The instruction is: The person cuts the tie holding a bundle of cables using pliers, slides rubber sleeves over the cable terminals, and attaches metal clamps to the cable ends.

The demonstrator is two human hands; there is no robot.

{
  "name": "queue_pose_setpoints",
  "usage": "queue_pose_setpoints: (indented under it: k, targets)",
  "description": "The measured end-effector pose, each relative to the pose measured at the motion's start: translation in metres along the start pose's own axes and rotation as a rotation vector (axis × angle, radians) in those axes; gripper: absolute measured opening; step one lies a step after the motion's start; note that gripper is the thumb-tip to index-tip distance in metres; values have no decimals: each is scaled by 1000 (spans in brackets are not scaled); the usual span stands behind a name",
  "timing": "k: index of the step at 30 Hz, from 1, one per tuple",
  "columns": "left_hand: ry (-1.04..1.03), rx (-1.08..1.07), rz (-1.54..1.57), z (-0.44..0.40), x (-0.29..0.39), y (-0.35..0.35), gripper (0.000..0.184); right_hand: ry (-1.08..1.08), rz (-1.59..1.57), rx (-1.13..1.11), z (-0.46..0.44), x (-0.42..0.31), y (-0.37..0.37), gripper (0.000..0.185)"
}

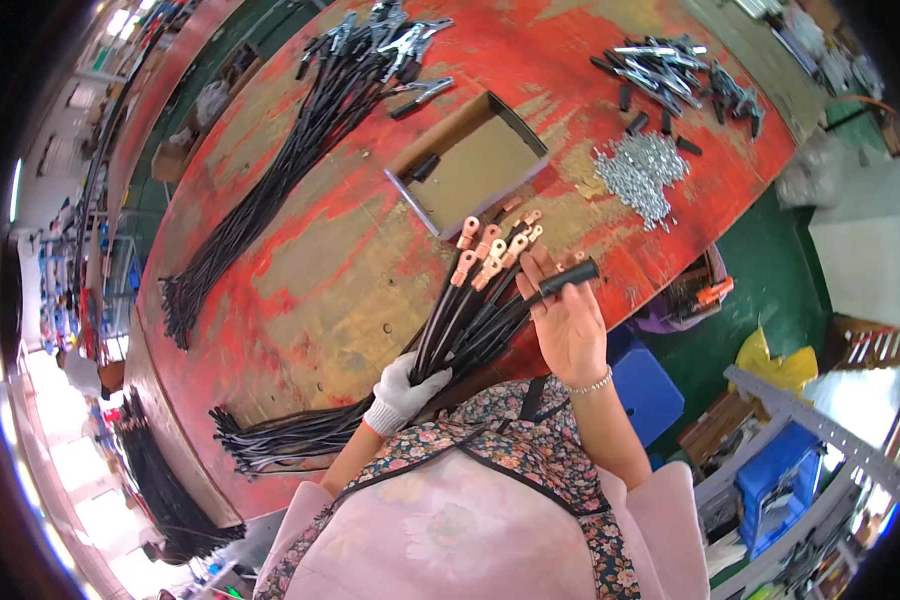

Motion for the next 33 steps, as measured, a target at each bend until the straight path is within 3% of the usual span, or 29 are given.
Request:
queue_pose_setpoints:
  k: [4, 6, 8, 10, 12, 16, 18, 22, 24, 26, 27, 28, 30, 31, 32, 33]
  targets:
    - [-49, 40, -41, 2, 0, 1, 31, 35, 254, 5, 1, -13, 9, 23]
    - [-28, 50, -110, 4, 5, 4, 30, -49, 703, 59, -2, -24, 34, 22]
    - [-49, 69, -128, 8, 16, 9, 28, 100, 898, 95, -6, -35, 6, 32]
    - [-68, 54, -148, 8, 12, 5, 27, 36, 1076, 170, -9, -37, 9, 37]
    - [-85, 80, -178, 7, 13, 2, 25, -56, 976, 147, -14, -32, 14, 38]
    - [-20, 60, -58, 3, 23, 4, 22, -599, 979, -405, -13, 8, -17, 28]
    - [-72, 73, -35, 8, 21, 8, 22, -642, 1031, -483, -8, 35, -14, 23]
    - [71, 231, 45, 4, 15, 21, 24, -841, 1242, -422, 4, 101, 61, 40]
    - [70, 317, 30, 3, 2, 28, 25, -1216, 1860, -700, 28, 139, 125, 55]
    - [153, 333, 130, 5, -18, 27, 25, -1022, 1737, -1011, 53, 139, 97, 66]
    - [213, 301, 172, 3, -23, 24, 24, -1069, 1679, -1028, 51, 124, 91, 60]
    - [277, 270, 216, 0, -26, 19, 22, -1050, 1515, -980, 32, 98, 68, 57]
    - [178, 254, 142, -11, -7, 11, 19, -976, 1355, -800, -31, 24, 27, 45]
    - [179, 199, 89, -16, -2, 1, 19, -757, 1442, -573, -85, -32, 23, 35]
    - [180, 146, 36, -19, 0, -6, 19, -321, 2011, -732, -135, -87, 23, 24]
    - [98, 134, -112, -20, -24, -17, 20, -238, 1911, -21, -178, -173, 52, 20]
Point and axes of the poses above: each hand's wrist, its own z-axis away from the middle knuckle, its own y-axis out of the back of the hand, x = y × z, the point moved 10 cm from there along -z, towards the middle knuckle, and after that the axes turned 6 degrees about -z, right-handed, at the moved point
